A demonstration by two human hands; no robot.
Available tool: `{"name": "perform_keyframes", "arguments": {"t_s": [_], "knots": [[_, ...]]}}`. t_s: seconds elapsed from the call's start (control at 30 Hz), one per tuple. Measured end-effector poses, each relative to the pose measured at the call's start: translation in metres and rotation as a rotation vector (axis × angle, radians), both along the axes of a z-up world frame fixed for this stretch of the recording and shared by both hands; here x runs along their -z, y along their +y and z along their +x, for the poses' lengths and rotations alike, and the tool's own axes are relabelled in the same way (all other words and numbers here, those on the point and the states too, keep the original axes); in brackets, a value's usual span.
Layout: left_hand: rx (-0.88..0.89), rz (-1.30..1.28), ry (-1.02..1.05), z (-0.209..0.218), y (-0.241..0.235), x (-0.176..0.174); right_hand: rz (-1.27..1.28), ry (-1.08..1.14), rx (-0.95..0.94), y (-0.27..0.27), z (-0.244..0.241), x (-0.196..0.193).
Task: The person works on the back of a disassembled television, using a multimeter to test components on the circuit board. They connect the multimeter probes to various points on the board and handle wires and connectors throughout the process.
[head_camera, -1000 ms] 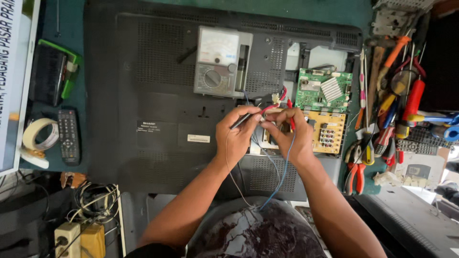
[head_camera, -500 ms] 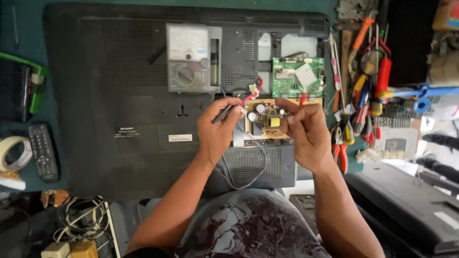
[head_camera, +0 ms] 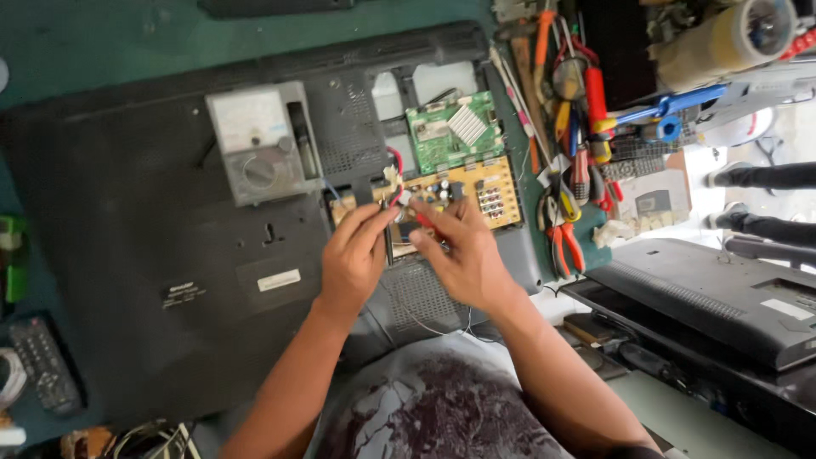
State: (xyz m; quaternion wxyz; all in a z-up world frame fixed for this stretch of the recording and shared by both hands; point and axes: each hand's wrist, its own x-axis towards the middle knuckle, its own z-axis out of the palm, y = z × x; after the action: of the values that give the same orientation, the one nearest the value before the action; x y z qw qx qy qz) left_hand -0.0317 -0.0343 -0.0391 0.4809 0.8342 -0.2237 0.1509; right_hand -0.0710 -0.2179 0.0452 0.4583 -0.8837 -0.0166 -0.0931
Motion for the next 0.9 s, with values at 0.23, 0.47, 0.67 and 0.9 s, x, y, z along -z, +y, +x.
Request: {"name": "perform_keyframes", "arguments": {"t_s": [0.23, 0.47, 0.67, 0.9], "knots": [[0.036, 0.081, -0.082, -0.004, -0.004, 0.009, 0.023, 0.061, 0.117, 0.0, -0.009, -0.005], [0.06, 0.125, -0.07, -0.005, -0.009, 0.014, -0.157, 0.037, 0.071, 0.01, 0.0, 0.004], [0.095, 0.154, -0.063, -0.005, -0.011, -0.009, -0.017, 0.355, 0.199, 0.012, 0.007, 0.009], [-0.064, -0.382, 0.527, 0.011, -0.003, -0.042, -0.146, 0.505, 0.044, -0.031, -0.005, -0.031]]}}
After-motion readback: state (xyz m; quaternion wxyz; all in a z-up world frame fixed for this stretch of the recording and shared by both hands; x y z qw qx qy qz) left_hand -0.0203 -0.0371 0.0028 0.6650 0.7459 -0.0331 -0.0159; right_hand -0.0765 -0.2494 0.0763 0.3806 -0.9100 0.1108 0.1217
